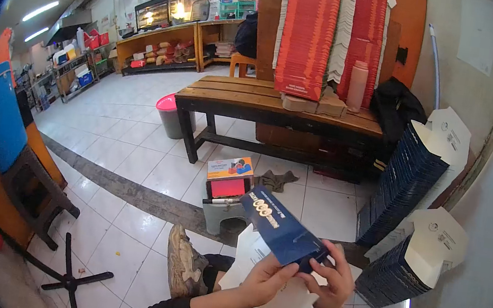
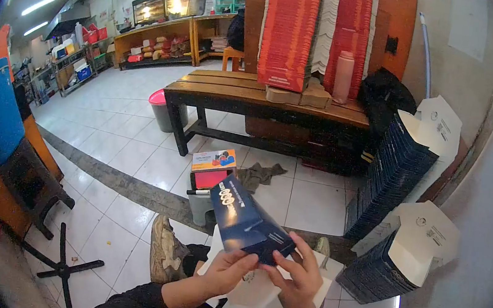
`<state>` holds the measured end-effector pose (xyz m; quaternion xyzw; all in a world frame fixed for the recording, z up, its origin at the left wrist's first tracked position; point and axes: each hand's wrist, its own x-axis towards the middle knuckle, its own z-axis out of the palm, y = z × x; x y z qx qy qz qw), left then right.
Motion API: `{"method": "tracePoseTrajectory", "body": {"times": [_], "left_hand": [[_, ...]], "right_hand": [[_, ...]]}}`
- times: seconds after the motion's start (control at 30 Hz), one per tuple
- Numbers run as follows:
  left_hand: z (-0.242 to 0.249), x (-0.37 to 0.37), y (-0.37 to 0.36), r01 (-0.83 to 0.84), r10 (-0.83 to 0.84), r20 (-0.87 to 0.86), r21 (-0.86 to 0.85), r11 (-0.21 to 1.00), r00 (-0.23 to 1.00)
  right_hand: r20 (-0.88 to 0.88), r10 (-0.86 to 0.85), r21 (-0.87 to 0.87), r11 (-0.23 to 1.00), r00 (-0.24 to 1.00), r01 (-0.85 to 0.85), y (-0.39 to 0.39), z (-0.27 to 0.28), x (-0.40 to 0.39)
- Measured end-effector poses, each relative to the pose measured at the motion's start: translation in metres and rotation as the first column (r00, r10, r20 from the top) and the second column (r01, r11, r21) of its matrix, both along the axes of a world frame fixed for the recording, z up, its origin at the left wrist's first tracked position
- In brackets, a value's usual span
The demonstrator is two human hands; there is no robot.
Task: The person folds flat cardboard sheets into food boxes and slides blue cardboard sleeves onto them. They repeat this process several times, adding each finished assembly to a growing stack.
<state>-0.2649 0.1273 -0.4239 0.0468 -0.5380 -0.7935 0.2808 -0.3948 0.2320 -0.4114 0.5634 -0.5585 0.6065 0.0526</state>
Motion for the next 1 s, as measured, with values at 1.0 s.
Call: {"method": "tracePoseTrajectory", "body": {"times": [1.0], "left_hand": [[0.067, 0.009, -0.022, -0.044, 0.288, -0.125, -0.961, -0.273, 0.949]], "right_hand": [[-0.470, 0.053, 0.564, 0.786, 0.881, 0.253, 0.106, 0.017, -0.125]]}}
